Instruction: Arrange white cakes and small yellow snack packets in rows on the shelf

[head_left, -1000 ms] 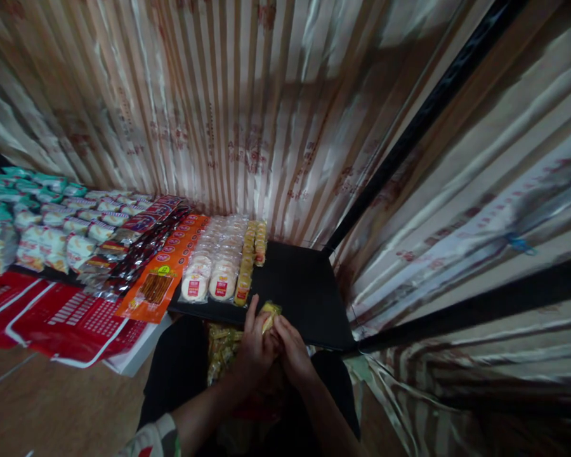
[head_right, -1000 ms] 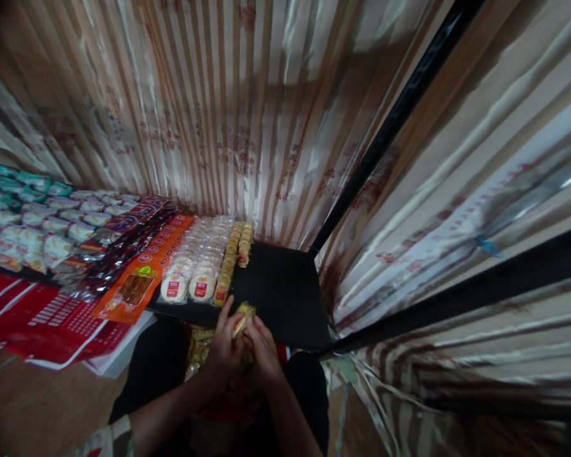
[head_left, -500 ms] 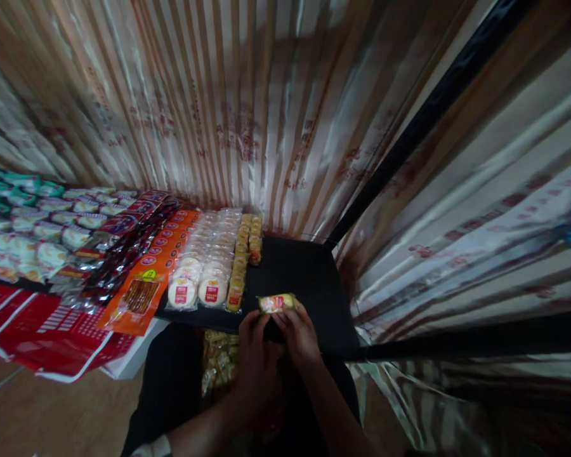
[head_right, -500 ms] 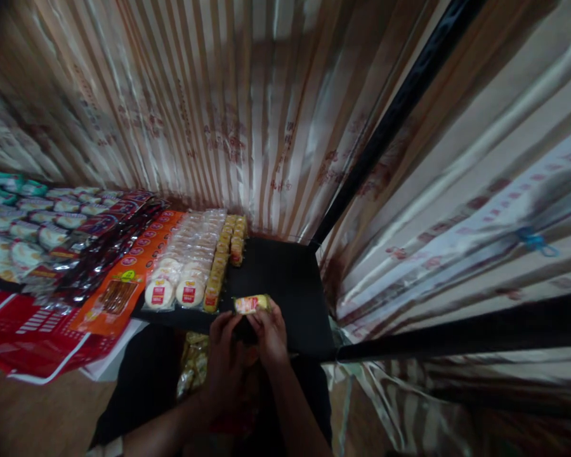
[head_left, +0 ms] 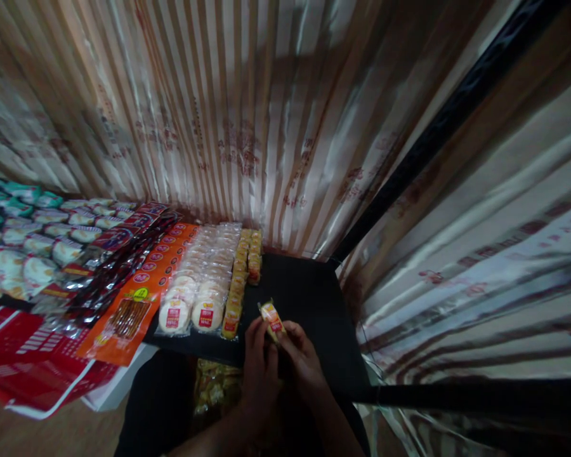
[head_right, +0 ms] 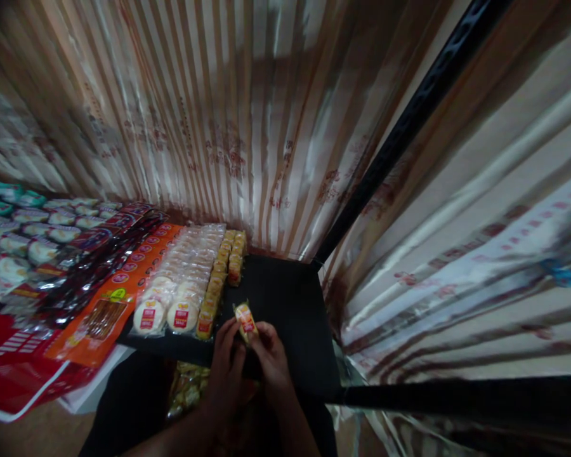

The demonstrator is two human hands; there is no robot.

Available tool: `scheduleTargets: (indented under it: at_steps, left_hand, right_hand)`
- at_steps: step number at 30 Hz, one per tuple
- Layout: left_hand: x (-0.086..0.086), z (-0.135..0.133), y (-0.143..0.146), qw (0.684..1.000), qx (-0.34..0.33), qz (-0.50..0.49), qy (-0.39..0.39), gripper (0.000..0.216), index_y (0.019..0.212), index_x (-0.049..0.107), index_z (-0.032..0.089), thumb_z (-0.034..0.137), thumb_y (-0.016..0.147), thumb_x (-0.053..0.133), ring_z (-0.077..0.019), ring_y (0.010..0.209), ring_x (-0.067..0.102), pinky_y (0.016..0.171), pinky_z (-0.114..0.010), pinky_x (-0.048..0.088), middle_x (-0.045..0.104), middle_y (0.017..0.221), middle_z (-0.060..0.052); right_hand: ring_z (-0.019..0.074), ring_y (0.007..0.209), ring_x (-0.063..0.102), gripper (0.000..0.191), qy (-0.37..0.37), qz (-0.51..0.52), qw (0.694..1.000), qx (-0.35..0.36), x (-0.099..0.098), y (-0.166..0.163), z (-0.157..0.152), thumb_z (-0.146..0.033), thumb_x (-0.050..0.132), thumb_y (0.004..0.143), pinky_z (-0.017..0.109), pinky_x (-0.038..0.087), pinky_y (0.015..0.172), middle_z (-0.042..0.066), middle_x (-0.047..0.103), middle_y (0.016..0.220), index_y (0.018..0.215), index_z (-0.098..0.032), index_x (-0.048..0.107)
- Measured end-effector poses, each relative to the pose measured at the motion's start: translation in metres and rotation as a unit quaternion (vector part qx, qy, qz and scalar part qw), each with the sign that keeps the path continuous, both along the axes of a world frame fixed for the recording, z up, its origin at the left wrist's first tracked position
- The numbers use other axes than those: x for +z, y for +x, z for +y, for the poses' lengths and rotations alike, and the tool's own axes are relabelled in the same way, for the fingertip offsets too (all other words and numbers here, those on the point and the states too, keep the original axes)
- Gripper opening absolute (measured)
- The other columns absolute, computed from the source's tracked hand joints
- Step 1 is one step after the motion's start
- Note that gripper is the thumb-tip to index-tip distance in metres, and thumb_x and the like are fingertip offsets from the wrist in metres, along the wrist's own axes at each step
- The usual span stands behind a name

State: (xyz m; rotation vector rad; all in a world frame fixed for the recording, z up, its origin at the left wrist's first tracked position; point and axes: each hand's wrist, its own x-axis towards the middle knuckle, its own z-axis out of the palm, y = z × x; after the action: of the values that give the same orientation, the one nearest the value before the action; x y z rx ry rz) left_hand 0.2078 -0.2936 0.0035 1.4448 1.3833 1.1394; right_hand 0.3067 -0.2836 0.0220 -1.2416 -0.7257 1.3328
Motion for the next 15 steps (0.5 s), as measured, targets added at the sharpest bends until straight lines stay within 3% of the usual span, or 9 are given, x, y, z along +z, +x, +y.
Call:
scheduleTargets:
  at_steps: [4,10,15]
  left_hand:
    - [0.000,0.018,0.002,0.999,0.019,0.006,0.038,0.038,0.124,0.045,0.014,0.021,0.088,0.033,-0.0198,0.124,0.041,0.108,-0.040,0.033,0.042,0.134,-0.013]
    - [0.006,0.038,0.002,0.993,0.017,0.033,0.112,0.040,0.127,0.044,0.015,0.025,0.089,0.035,-0.0207,0.131,0.033,0.111,-0.042,0.028,0.040,0.139,-0.012]
    - [0.014,0.027,0.001,0.999,-0.020,0.038,0.016,0.047,0.133,0.039,0.012,0.024,0.088,0.032,-0.0222,0.138,0.019,0.114,-0.044,0.017,0.024,0.148,-0.011]
  right_hand:
    - [0.0157,0.073,0.059,0.031,-0.003,-0.040,0.999,0.026,0.012,0.005,0.017,-0.048,0.070,0.067,0.027,0.045,0.071,0.000,0.064,0.074,0.077,-0.019,0.063]
    - [0.0193,0.083,0.063,0.048,-0.011,-0.053,0.997,0.046,0.020,0.007,0.050,-0.043,0.077,0.057,0.032,0.045,0.082,0.004,0.070,0.086,0.098,-0.019,0.065]
    - [0.0197,0.085,0.064,0.034,0.018,-0.102,0.995,0.008,-0.002,-0.004,0.073,-0.038,0.073,0.057,0.033,0.047,0.083,0.005,0.070,0.089,0.085,-0.019,0.066]
